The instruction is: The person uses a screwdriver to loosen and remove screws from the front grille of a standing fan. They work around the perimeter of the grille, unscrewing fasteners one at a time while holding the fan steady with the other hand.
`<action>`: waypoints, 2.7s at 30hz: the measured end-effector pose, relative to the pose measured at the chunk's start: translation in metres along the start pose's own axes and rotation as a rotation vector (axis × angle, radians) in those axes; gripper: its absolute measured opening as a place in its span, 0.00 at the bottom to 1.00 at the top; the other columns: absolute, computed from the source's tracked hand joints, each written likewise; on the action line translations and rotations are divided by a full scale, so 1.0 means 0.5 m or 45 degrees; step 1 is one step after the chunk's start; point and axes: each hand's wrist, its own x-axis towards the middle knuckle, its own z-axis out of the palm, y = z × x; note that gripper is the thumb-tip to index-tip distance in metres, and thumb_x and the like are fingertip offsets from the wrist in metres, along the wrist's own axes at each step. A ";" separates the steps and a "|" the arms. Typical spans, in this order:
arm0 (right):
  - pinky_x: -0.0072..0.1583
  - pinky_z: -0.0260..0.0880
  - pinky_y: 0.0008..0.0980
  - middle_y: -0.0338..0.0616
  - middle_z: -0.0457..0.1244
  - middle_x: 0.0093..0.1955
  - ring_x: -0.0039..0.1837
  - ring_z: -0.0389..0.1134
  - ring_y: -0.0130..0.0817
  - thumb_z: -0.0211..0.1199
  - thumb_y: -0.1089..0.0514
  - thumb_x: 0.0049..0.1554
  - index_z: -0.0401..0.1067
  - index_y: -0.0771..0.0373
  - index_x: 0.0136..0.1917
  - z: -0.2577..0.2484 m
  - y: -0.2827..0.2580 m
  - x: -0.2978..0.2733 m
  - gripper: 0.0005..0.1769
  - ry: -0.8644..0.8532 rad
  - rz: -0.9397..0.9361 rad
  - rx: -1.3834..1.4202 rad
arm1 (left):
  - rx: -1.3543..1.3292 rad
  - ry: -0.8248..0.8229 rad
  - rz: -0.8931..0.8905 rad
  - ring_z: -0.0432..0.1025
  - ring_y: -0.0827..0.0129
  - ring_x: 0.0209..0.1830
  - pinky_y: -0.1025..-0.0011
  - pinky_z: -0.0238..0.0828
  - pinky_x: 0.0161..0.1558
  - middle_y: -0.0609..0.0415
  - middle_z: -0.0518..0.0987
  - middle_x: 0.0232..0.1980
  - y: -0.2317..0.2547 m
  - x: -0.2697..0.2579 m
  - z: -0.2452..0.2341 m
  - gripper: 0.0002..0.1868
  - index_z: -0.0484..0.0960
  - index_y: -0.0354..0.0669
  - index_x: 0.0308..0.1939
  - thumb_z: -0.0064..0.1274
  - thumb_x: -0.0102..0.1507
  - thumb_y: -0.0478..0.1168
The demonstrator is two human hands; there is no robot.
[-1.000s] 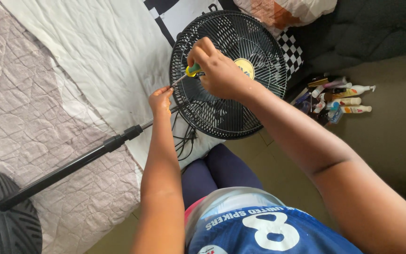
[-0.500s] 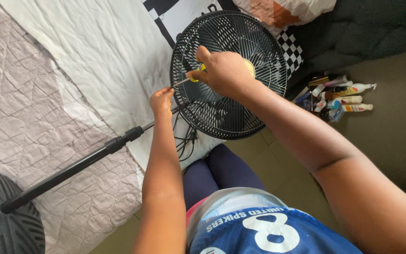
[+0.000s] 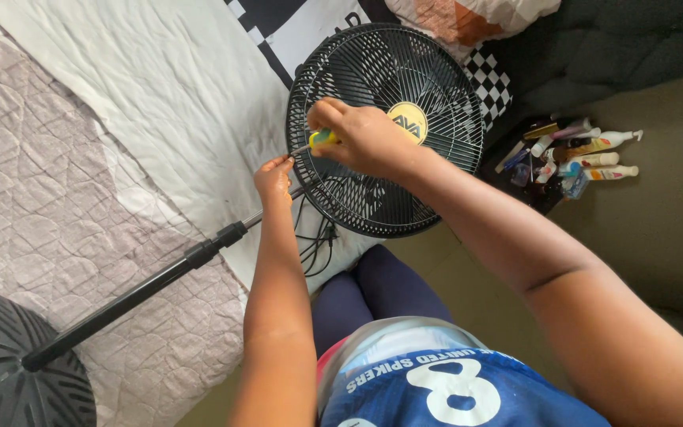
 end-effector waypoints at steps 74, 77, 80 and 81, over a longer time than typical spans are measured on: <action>0.52 0.71 0.44 0.41 0.65 0.52 0.49 0.72 0.45 0.69 0.43 0.60 0.68 0.56 0.58 0.007 0.035 0.019 0.21 -0.057 0.076 -0.306 | 0.058 0.103 0.018 0.55 0.81 0.17 0.78 0.47 0.19 0.62 0.75 0.27 0.028 -0.029 0.018 0.10 0.88 0.33 0.42 0.65 0.56 0.30; 0.46 0.70 0.45 0.49 0.62 0.52 0.47 0.71 0.50 0.73 0.46 0.54 0.65 0.63 0.59 -0.010 0.037 0.026 0.29 -0.036 0.141 -0.289 | 0.080 0.103 0.030 0.56 0.81 0.17 0.78 0.49 0.20 0.61 0.76 0.28 0.031 -0.034 0.016 0.10 0.88 0.34 0.42 0.65 0.56 0.31; 0.48 0.73 0.42 0.49 0.63 0.55 0.51 0.71 0.49 0.67 0.55 0.53 0.65 0.61 0.59 -0.037 0.041 0.020 0.23 0.004 -0.248 -0.119 | 0.108 0.103 0.014 0.57 0.81 0.18 0.78 0.51 0.21 0.61 0.77 0.28 0.032 -0.034 0.016 0.10 0.88 0.34 0.42 0.65 0.57 0.31; 0.51 0.74 0.40 0.47 0.63 0.57 0.54 0.72 0.47 0.64 0.58 0.55 0.66 0.59 0.59 -0.040 0.038 0.018 0.19 0.023 -0.419 -0.056 | 0.114 0.101 0.005 0.58 0.81 0.19 0.78 0.52 0.21 0.61 0.78 0.29 0.033 -0.032 0.017 0.10 0.88 0.34 0.42 0.65 0.57 0.32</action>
